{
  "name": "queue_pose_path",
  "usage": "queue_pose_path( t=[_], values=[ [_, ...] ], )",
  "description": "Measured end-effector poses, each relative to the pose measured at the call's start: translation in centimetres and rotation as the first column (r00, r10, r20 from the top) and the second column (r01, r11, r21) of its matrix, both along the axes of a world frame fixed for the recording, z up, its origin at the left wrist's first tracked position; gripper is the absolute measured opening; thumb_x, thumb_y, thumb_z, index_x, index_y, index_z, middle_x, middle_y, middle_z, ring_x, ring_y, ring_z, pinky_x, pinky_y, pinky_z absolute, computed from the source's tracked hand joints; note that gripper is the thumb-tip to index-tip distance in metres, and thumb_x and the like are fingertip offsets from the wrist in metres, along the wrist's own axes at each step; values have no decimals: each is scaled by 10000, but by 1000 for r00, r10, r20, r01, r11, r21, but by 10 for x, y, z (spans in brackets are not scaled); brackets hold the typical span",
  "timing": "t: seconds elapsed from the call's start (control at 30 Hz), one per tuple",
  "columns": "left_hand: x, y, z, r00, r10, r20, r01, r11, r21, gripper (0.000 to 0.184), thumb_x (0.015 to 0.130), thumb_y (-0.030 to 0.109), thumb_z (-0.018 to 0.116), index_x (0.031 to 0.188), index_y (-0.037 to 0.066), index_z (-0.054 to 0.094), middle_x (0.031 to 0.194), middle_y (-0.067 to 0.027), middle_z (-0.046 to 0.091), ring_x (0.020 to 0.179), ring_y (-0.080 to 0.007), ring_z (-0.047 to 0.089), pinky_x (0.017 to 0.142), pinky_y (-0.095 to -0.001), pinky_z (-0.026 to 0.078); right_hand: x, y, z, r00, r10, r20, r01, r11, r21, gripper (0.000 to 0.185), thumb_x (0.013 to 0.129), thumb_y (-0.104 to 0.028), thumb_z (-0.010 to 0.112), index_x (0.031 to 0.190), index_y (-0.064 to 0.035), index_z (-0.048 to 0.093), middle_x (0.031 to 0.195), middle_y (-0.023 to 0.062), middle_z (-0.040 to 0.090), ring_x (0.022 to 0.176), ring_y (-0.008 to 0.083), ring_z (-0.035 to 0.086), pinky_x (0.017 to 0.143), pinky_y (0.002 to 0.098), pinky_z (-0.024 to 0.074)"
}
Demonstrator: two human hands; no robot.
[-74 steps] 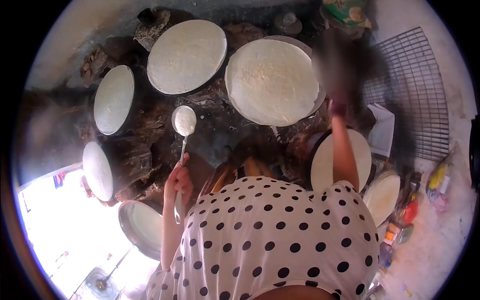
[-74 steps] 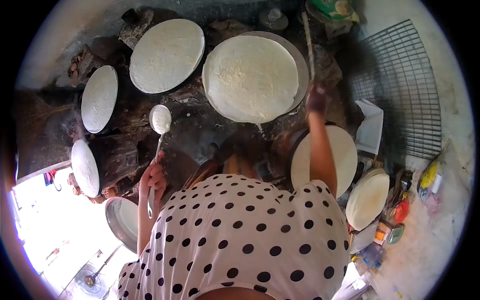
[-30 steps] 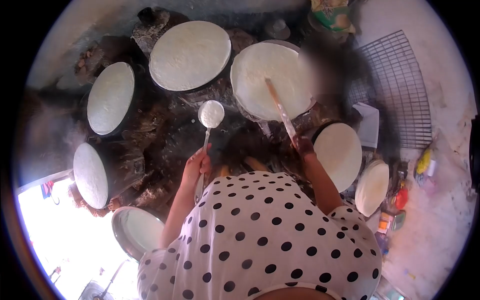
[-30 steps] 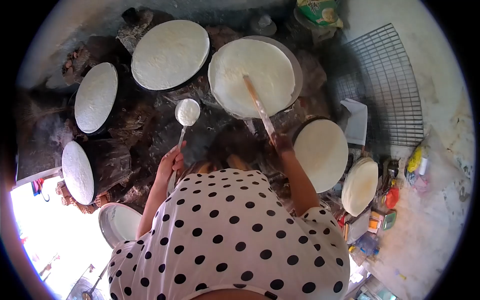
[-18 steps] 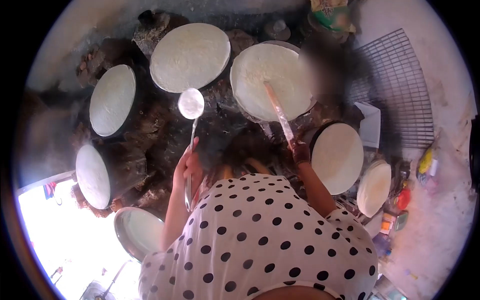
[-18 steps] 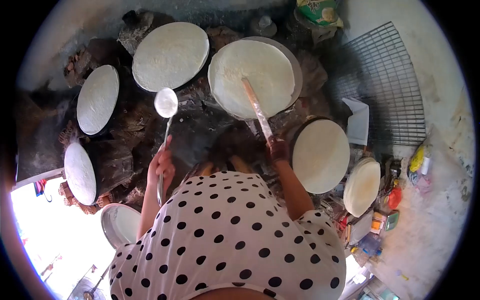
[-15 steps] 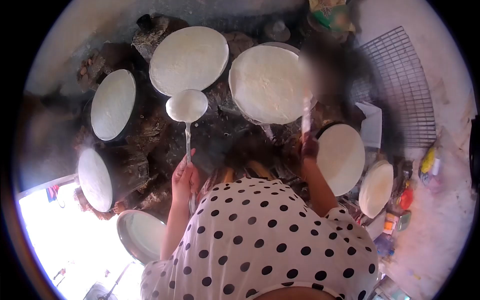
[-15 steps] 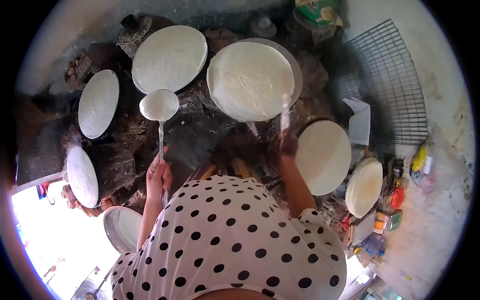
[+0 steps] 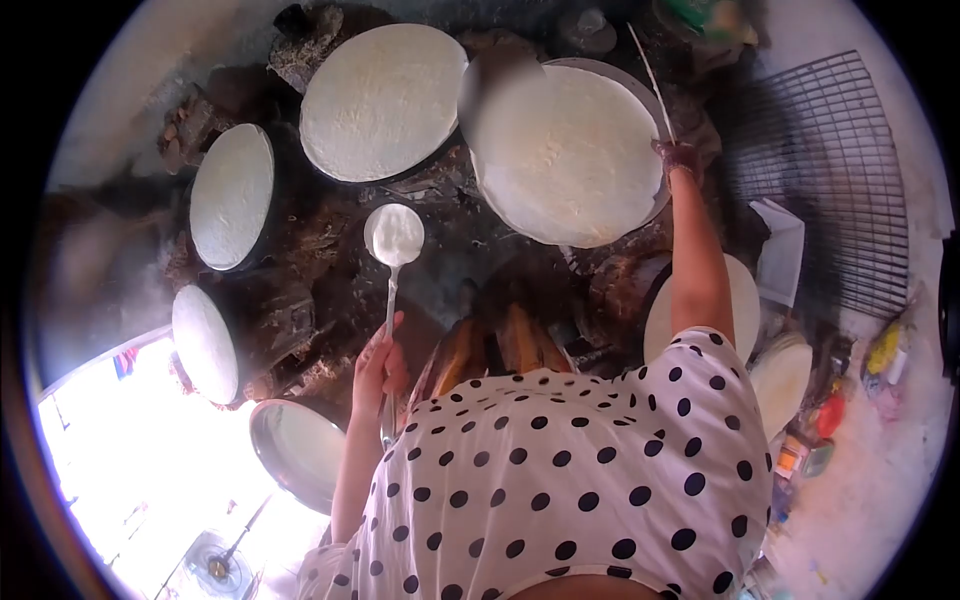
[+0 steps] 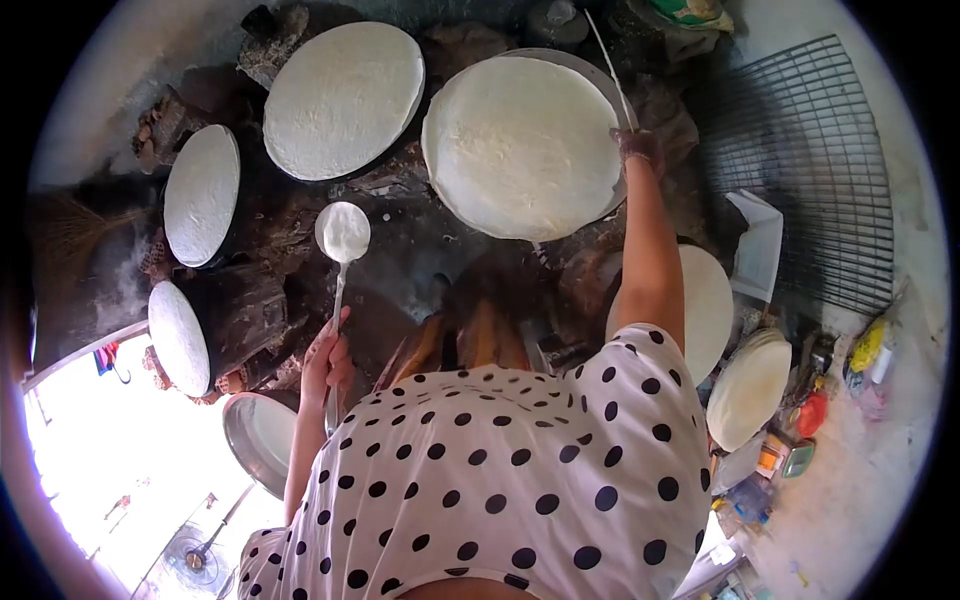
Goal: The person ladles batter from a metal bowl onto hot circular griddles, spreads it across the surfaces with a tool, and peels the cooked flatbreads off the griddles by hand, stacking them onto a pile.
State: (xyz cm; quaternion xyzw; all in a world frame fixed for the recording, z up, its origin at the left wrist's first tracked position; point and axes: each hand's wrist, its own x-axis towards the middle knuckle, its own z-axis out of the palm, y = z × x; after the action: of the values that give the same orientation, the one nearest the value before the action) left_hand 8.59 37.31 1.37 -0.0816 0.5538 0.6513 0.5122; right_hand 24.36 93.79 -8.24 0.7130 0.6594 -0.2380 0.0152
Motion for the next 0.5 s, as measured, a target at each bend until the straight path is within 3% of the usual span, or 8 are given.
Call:
queue_pose_path(
  t=[0.13,0.17,0.2,0.27,0.3,0.33,0.37,0.5],
  values=[
    [-8,-14,-22,979,149,139,-155,987,37,382,1005,190,393,1368,78,437,612,52,335,409,-34,296,377,-205,294,1,17,-14,979,181,94,-193,971,140,546,711,-479,694,1126,-125,664,1203,132,616,1115,319,587,908,419,473],
    [-11,-17,-23,978,155,139,-162,986,39,381,1004,190,395,1365,80,440,617,53,334,412,-35,296,379,-206,297,-8,-7,21,969,246,1,-240,942,233,475,731,-394,714,1052,-45,679,1064,153,676,974,286,651,823,395,494],
    [-14,-17,-22,977,160,138,-168,985,49,381,1004,190,395,1365,80,440,617,53,334,412,-35,296,379,-206,297,-14,-3,41,968,252,1,-245,939,243,475,731,-394,714,1052,-45,679,1064,153,676,974,286,651,823,395,494],
    [-21,-17,-14,983,159,91,-162,986,27,361,1005,183,406,1343,63,446,635,52,371,410,-22,318,362,-178,283,-4,6,64,903,303,-305,-243,945,219,429,729,-405,690,977,-55,694,946,155,693,846,271,661,732,363,489],
    [-27,-20,-21,985,144,95,-150,986,68,356,1002,186,411,1334,66,458,632,53,377,410,-21,316,360,-181,280,12,26,47,814,202,-544,-138,978,157,422,747,-386,703,952,-18,685,879,131,694,759,241,643,681,333,475],
    [-34,-19,-22,988,128,92,-136,987,82,356,1002,186,411,1334,66,458,632,53,377,410,-21,316,360,-181,280,7,-3,86,784,-133,-606,72,990,-123,351,780,-350,698,902,-21,683,801,75,679,698,206,628,635,304,464],
    [-39,-17,-22,988,120,99,-127,989,69,368,1001,189,406,1348,73,451,627,54,363,412,-32,310,372,-191,288,15,-30,94,711,-258,-655,124,962,-244,257,777,-283,708,871,-46,679,724,44,634,560,160,542,510,303,411],
    [-62,-7,-34,996,16,87,-25,994,104,380,998,204,410,1354,79,447,625,53,354,414,-47,308,388,-207,299,73,-76,-16,539,-434,-721,250,901,-355,128,787,-180,702,871,-150,611,556,-19,483,370,97,411,330,275,304]
  ],
)
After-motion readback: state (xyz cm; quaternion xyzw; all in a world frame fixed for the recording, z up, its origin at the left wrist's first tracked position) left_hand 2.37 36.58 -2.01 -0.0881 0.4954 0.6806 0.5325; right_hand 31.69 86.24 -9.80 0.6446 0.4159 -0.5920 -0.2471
